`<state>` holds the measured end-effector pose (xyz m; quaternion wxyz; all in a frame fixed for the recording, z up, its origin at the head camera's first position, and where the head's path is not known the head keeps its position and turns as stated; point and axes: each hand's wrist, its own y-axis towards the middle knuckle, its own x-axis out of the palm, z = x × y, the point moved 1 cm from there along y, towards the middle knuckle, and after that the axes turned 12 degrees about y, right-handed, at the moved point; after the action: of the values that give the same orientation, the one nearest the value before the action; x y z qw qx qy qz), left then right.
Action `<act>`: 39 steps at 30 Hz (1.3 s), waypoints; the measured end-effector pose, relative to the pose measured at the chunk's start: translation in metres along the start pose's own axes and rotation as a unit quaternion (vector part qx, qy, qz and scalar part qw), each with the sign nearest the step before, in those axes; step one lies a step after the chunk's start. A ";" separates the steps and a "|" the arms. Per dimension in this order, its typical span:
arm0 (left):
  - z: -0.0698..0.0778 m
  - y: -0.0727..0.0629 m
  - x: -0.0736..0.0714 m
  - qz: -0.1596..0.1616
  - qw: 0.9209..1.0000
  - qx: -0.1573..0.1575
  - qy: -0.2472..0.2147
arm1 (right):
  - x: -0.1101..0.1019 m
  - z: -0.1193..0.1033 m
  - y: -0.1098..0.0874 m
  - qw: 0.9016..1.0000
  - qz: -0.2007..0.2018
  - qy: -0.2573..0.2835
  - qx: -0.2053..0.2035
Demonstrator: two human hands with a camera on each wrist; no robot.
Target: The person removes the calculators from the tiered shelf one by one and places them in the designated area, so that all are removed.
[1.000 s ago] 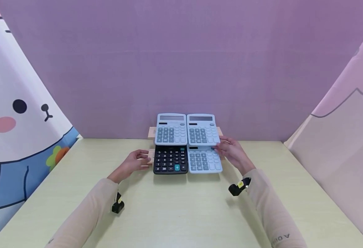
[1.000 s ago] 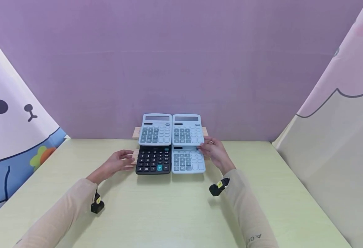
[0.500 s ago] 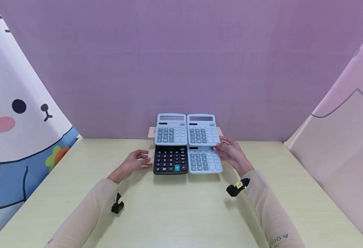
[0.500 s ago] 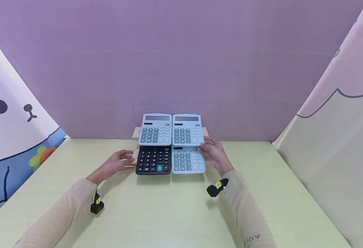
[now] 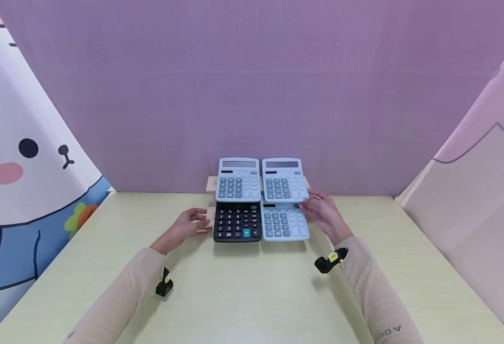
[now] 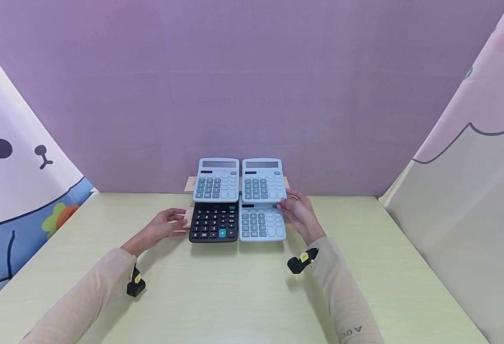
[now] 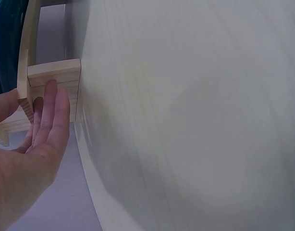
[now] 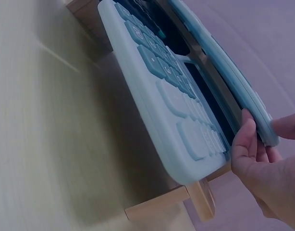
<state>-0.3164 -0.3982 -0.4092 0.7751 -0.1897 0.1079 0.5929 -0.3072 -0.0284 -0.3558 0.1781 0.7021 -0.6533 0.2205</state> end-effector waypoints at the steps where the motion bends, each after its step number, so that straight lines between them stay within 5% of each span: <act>1: 0.000 0.000 0.000 0.000 1.000 0.001 -0.001 | 0.000 0.000 0.000 1.000 0.004 0.001 0.000; 39: 0.000 0.002 -0.002 0.003 1.000 -0.004 0.002 | -0.040 -0.031 -0.016 1.000 0.031 0.004 0.000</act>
<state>-0.3192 -0.3994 -0.4093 0.7726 -0.1934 0.1075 0.5951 -0.2959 0.0230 -0.3502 0.1739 0.6805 -0.6742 0.2285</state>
